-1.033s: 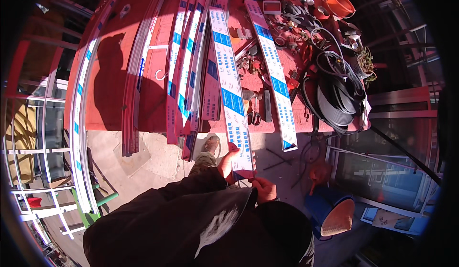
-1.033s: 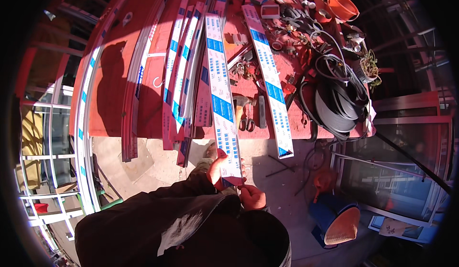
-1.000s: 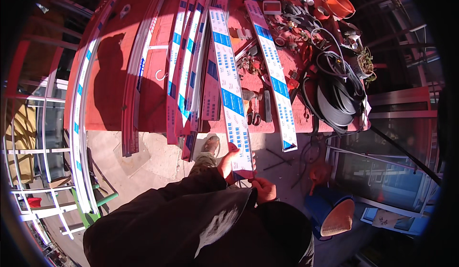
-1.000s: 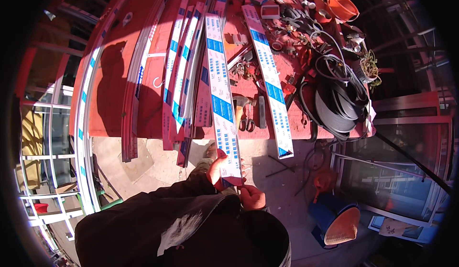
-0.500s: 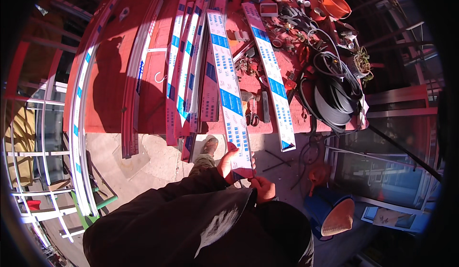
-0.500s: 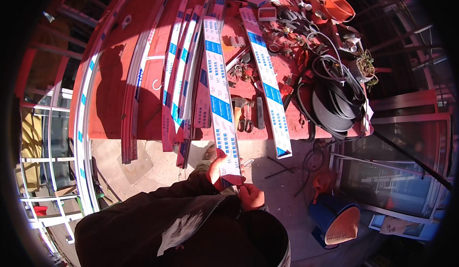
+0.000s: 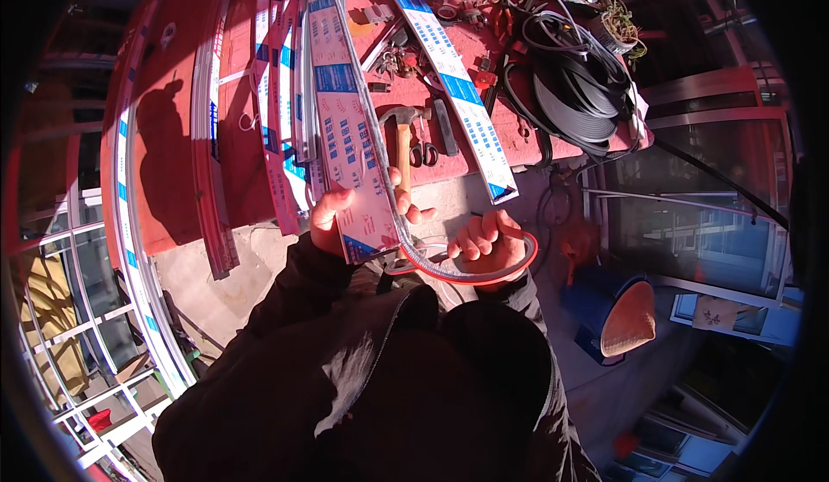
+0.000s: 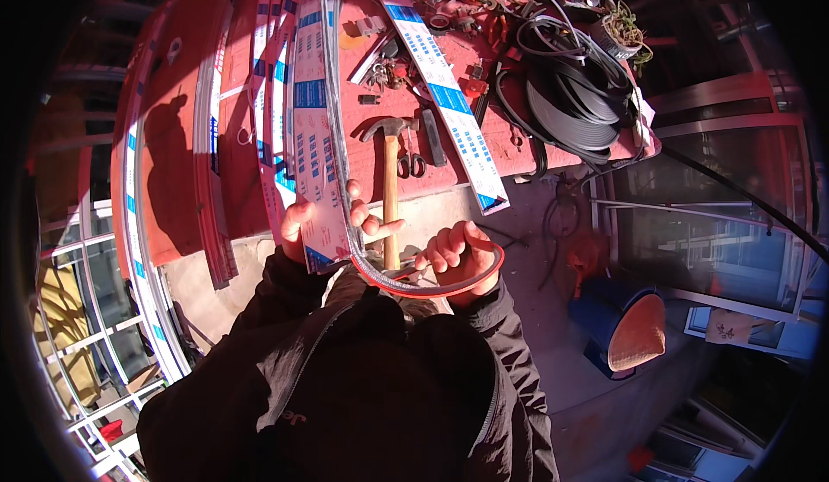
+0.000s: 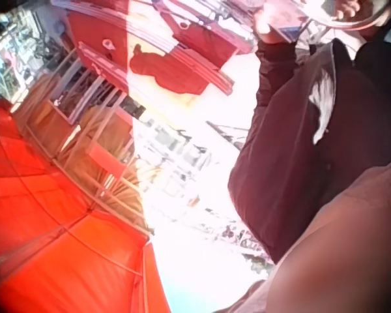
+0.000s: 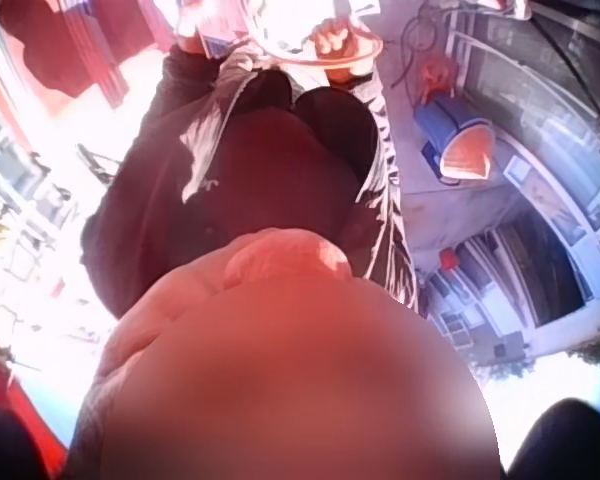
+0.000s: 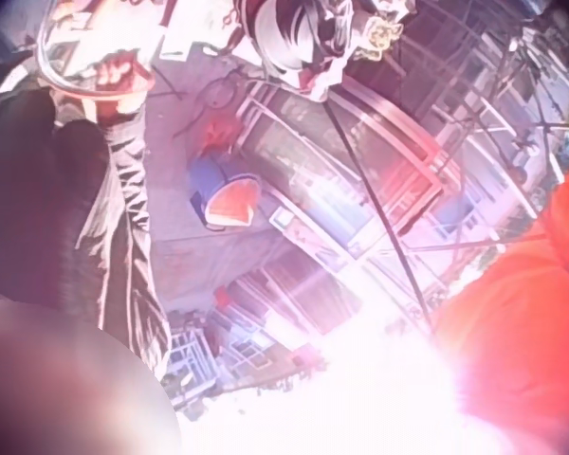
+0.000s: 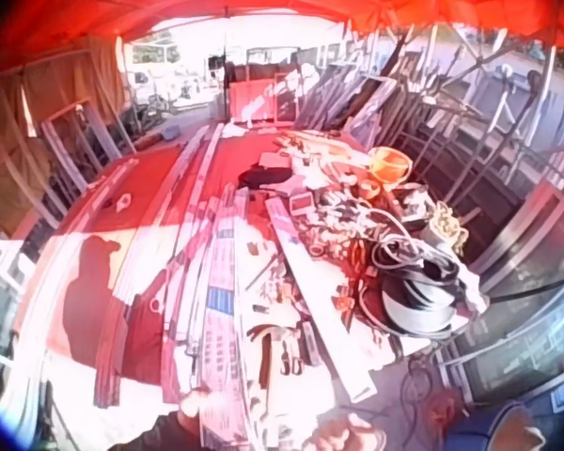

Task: The person repeatedly applies red tape to the edges of long metal profiles laid on a red work surface. They smooth the tape along each profile, then move to the next one, continuing the same taping motion across multiple pieces.

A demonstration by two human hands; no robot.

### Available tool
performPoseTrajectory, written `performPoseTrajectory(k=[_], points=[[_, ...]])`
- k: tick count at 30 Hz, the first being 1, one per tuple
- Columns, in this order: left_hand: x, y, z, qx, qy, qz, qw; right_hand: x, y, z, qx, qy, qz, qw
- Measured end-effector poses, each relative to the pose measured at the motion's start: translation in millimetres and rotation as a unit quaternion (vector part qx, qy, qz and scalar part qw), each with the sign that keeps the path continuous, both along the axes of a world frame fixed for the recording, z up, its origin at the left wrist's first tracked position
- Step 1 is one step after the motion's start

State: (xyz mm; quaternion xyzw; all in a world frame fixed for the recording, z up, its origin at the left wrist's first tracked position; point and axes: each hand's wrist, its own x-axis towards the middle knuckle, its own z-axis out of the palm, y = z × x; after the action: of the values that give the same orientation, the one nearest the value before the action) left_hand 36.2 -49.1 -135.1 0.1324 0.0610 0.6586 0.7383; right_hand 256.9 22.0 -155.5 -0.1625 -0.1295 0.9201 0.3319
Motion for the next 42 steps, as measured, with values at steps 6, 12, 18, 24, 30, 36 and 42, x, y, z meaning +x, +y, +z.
performPoseTrajectory(k=[6, 12, 18, 24, 30, 36, 42], points=[[-5.4, -10.3, -4.6, 0.016, -0.035, 0.040, 0.998, -71.0, 45.0, 21.0, 0.138, 0.140, 0.100, 0.975], [-19.5, -6.8, 21.6, 0.041, -0.114, -0.019, 0.992, -63.0, 92.5, -132.8, 0.345, -0.417, 0.219, 0.812], [-21.9, 15.6, 49.4, 0.001, -0.102, 0.046, 0.994, -101.8, 97.3, -199.9, 0.444, -0.669, 0.184, 0.567], [-8.5, 70.9, 99.4, -0.077, -0.088, 0.088, 0.989, -76.9, 87.0, -183.2, 0.210, -0.521, 0.053, 0.826], [-6.3, 103.4, 108.6, -0.024, -0.052, 0.062, 0.996, -45.2, 53.3, 16.6, 0.243, -0.159, -0.137, 0.947], [-2.8, 120.6, 107.4, -0.040, -0.024, 0.052, 0.998, -40.5, 59.9, 96.2, 0.644, -0.454, -0.271, 0.553], [-0.7, 119.7, 111.5, -0.046, -0.027, 0.066, 0.996, -50.0, 69.5, 131.2, 0.683, -0.498, -0.269, 0.461]])
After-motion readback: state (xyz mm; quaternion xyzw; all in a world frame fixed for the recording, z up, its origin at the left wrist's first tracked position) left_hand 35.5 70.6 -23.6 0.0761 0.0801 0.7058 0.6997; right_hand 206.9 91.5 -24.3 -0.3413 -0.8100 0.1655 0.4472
